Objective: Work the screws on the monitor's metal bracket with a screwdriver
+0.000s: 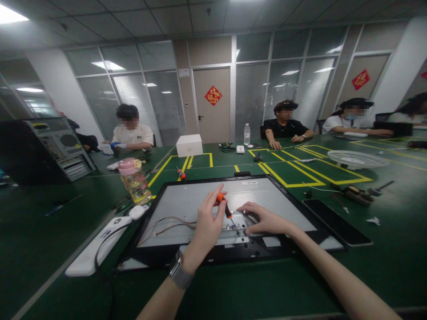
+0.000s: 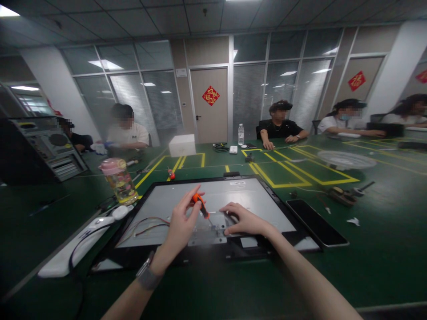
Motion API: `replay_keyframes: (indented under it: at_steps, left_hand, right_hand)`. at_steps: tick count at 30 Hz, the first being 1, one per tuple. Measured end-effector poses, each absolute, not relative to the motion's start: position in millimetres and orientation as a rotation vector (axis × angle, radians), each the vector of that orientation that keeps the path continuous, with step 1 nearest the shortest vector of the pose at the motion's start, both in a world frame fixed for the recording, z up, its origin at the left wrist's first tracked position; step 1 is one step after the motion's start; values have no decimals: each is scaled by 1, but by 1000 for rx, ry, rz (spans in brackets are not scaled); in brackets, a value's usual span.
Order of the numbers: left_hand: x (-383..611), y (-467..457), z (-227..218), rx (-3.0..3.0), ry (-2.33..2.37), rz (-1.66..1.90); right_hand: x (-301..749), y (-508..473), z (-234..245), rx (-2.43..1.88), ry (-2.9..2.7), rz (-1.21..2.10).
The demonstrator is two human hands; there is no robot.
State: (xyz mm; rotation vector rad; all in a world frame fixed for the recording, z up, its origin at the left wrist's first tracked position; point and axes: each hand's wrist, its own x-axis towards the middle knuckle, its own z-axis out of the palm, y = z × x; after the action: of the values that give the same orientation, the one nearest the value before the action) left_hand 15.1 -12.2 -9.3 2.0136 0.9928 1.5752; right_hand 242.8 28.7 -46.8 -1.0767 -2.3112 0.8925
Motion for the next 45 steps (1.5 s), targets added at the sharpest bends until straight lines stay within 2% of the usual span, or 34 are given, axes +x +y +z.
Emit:
replay_keyframes:
  at_steps: [5, 14, 45]
  left_hand:
    - [15, -11, -9, 2042, 1163, 1648]
    - [17, -13, -9, 2021, 1205, 1684]
    - [19, -11, -11, 1819, 991, 1597]
  right_hand:
    - [243, 29, -47, -1085, -2309, 898]
    - [244, 30, -50, -1082, -2311, 893]
    - [244, 31, -49, -1060, -2325, 879]
